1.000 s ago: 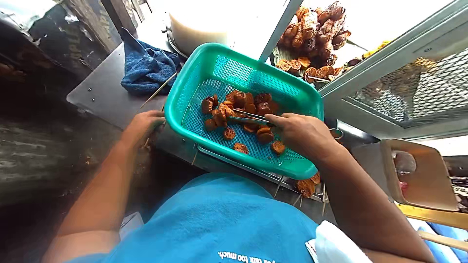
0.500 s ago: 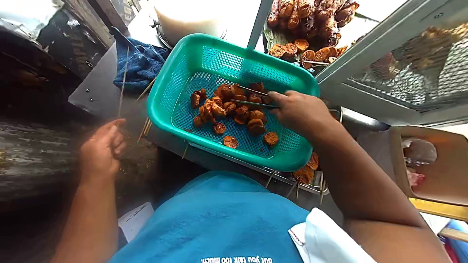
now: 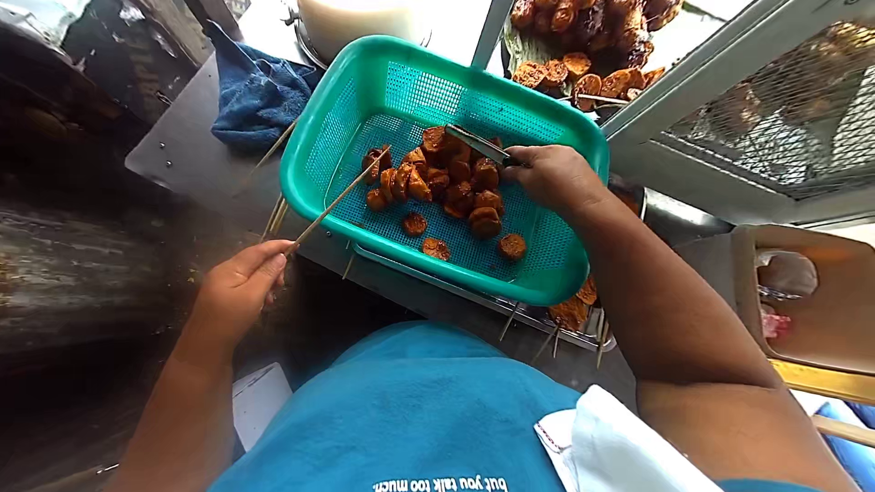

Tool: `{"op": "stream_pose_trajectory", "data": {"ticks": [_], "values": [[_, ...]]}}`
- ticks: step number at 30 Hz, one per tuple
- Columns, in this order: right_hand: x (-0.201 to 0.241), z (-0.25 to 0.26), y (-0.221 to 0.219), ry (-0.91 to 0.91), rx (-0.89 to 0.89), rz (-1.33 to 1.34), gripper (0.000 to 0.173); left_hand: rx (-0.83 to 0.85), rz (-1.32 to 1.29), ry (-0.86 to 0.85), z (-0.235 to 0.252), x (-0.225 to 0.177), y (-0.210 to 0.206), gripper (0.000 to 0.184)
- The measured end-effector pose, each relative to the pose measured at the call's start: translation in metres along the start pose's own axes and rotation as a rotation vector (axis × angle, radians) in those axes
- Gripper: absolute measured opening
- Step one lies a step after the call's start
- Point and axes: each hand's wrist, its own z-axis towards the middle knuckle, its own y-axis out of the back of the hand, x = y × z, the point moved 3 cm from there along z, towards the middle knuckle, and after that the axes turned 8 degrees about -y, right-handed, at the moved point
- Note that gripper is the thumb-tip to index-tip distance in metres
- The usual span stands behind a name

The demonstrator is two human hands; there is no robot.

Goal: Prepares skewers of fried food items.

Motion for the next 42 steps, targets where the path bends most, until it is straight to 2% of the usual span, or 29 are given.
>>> {"op": "stream_pose_trajectory", "data": {"ticks": [4,6,10,12,15,18,24,28,31,34,37,42], "values": [[-0.016,-0.017,0.006,-0.126,0.11,0.372,0.033,0.02,0.098,-0.036,0.007,-0.003,0.002,0.03],[-0.024,-0.028,0.006,-0.163,0.153,0.47,0.035,0.031,0.122,-0.032,0.012,-0.005,0.001,0.032],[-0.036,-0.033,0.006,-0.115,-0.004,0.13,0.036,0.076,0.098,-0.063,0.022,-0.008,-0.007,0.03],[-0.038,-0.04,0.007,-0.101,-0.026,0.054,0.037,0.096,0.103,-0.1,0.028,-0.011,-0.011,0.029],[-0.033,-0.057,0.015,-0.025,0.087,0.043,0.036,0.107,0.119,-0.115,0.034,-0.014,-0.01,0.028],[-0.025,-0.061,0.02,-0.014,0.19,0.058,0.043,0.109,0.114,-0.1,0.041,-0.014,-0.008,0.028],[0.013,-0.01,0.017,-0.014,0.011,-0.269,0.042,0.112,0.136,-0.106,0.054,-0.021,-0.011,0.027],[0.043,0.025,0.006,0.118,-0.06,-0.43,0.047,0.108,0.192,-0.128,0.061,-0.026,-0.012,0.025],[0.044,0.049,0.008,0.16,0.025,-0.44,0.041,0.096,0.215,-0.135,0.063,-0.021,-0.009,0.026],[0.027,0.065,0.012,0.139,0.077,-0.316,0.031,0.089,0.208,-0.119,0.063,-0.012,-0.003,0.026],[0.004,0.071,0.018,0.162,0.045,-0.173,0.028,0.087,0.214,-0.112,0.064,-0.011,-0.001,0.027],[0.012,0.057,0.005,0.089,-0.052,-0.279,0.036,0.127,0.441,-0.215,0.08,-0.029,-0.006,0.028]]}}
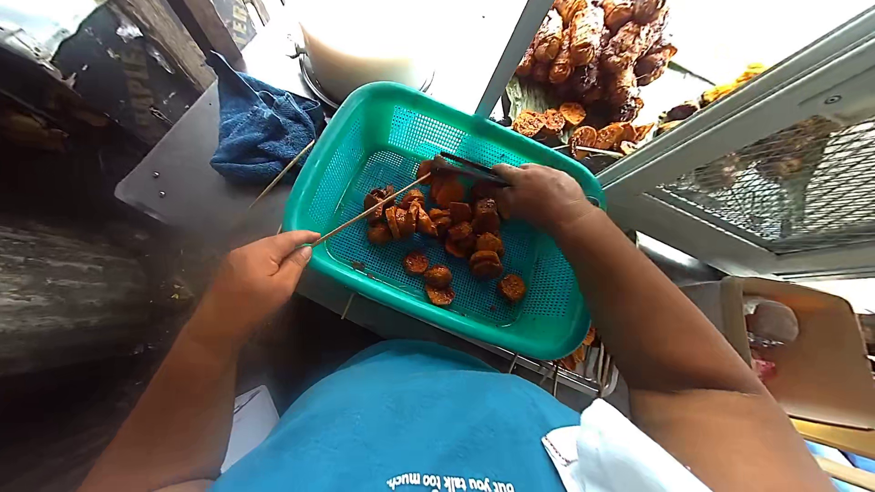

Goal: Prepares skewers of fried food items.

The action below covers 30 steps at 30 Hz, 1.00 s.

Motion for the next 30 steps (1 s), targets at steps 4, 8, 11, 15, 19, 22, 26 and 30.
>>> {"op": "stream_pose_trajectory", "data": {"ticks": [4,8,11,15,19,22,26,30], "values": [[0.019,-0.004,-0.008,0.018,-0.08,-0.086,0.038,-0.011,0.18,-0.132,0.014,-0.013,0.0,0.03],[0.015,-0.008,0.005,-0.036,-0.068,0.018,0.033,0.032,0.325,-0.165,0.03,-0.022,-0.005,0.031],[0.009,-0.03,0.027,-0.027,-0.069,0.268,0.033,-0.002,0.367,-0.152,0.04,-0.024,-0.01,0.032],[-0.005,-0.066,0.036,-0.149,0.068,0.786,0.036,-0.001,0.4,-0.102,0.043,-0.02,-0.012,0.032],[-0.02,-0.094,0.02,-0.22,0.204,1.314,0.039,0.09,0.163,-0.046,0.029,-0.021,-0.005,0.031],[-0.018,-0.112,0.008,-0.237,0.242,1.467,0.038,0.041,-0.105,0.042,0.005,-0.025,-0.004,0.027],[-0.01,-0.128,-0.001,-0.244,0.224,1.534,0.038,0.017,-0.484,0.122,-0.019,-0.031,-0.019,0.026],[-0.002,-0.139,0.002,-0.233,0.152,1.503,0.037,0.021,-0.519,0.125,-0.025,-0.032,-0.025,0.027]]}}
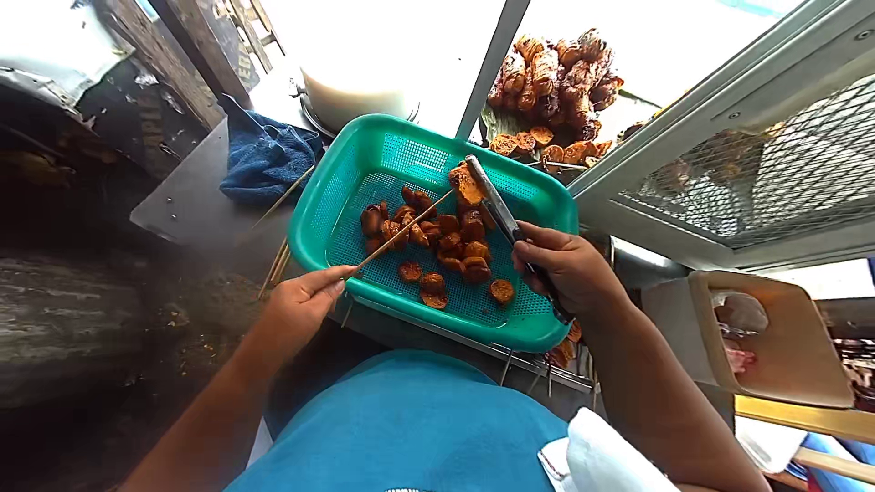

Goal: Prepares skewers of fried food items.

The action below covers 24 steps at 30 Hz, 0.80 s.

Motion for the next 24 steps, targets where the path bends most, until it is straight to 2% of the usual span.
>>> {"op": "stream_pose_trajectory", "data": {"ticks": [4,6,8,11,14,19,24], "values": [[0.004,-0.011,0.006,0.082,-0.054,-0.167,0.036,-0.005,0.156,-0.043,-0.007,0.004,0.003,0.027],[0.007,-0.016,0.011,0.13,-0.068,-0.291,0.037,-0.002,0.215,-0.121,-0.01,0.01,0.005,0.029],[0.013,-0.023,0.016,0.137,-0.071,-0.373,0.037,-0.002,0.215,-0.197,-0.012,0.016,0.005,0.029],[0.022,-0.033,0.02,0.11,-0.032,-0.429,0.036,0.008,0.143,-0.215,-0.015,0.021,0.004,0.027],[0.022,-0.038,0.018,0.106,-0.006,-0.501,0.035,0.018,0.134,-0.2,-0.02,0.018,-0.005,0.027],[0.024,-0.042,0.012,0.251,-0.069,-0.731,0.035,-0.008,0.142,-0.128,-0.021,0.012,-0.015,0.026],[0.025,-0.042,0.01,0.247,-0.019,-0.723,0.035,0.076,-0.104,-0.026,-0.018,0.012,-0.022,0.026]]}}
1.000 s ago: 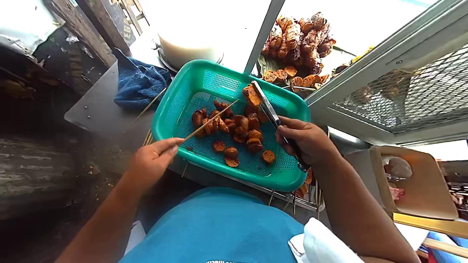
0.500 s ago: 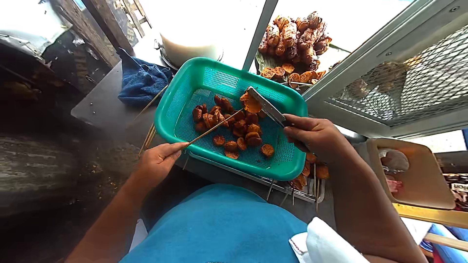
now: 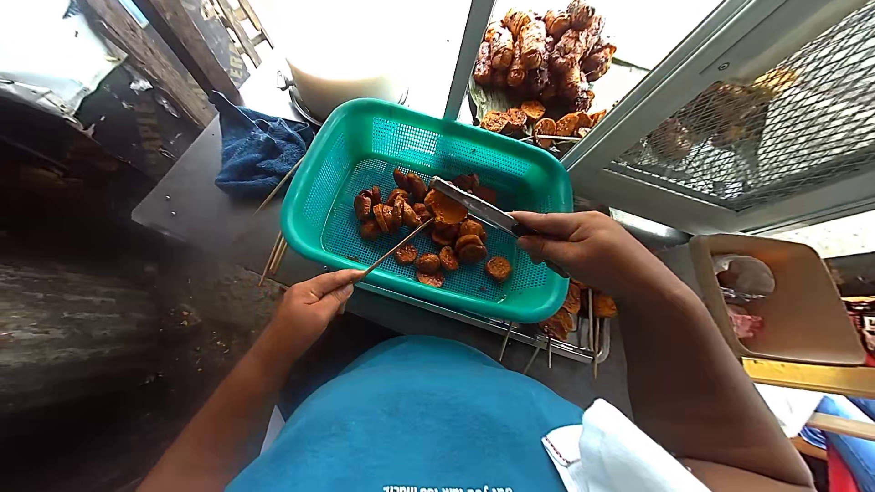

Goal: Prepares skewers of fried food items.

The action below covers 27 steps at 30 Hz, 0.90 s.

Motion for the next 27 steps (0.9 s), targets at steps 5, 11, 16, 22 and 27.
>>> {"op": "stream_pose_trajectory", "data": {"ticks": [5,11,16,22,27], "values": [[0.003,0.003,-0.007,-0.014,0.104,0.017,0.034,0.13,-0.181,0.058,0.001,0.009,0.002,0.03],[0.001,0.015,-0.025,0.037,0.19,-0.016,0.034,0.163,-0.276,0.1,0.003,0.014,-0.001,0.031],[0.009,0.027,-0.037,0.115,0.228,-0.016,0.035,0.084,-0.338,0.125,0.007,0.013,-0.001,0.03],[0.016,0.031,-0.023,-0.003,0.204,-0.272,0.044,-0.167,-0.241,0.119,-0.004,0.021,0.03,0.027],[0.02,0.041,-0.091,-0.1,0.25,-0.884,0.045,-0.234,-0.235,0.13,-0.01,0.02,0.032,0.028]]}}
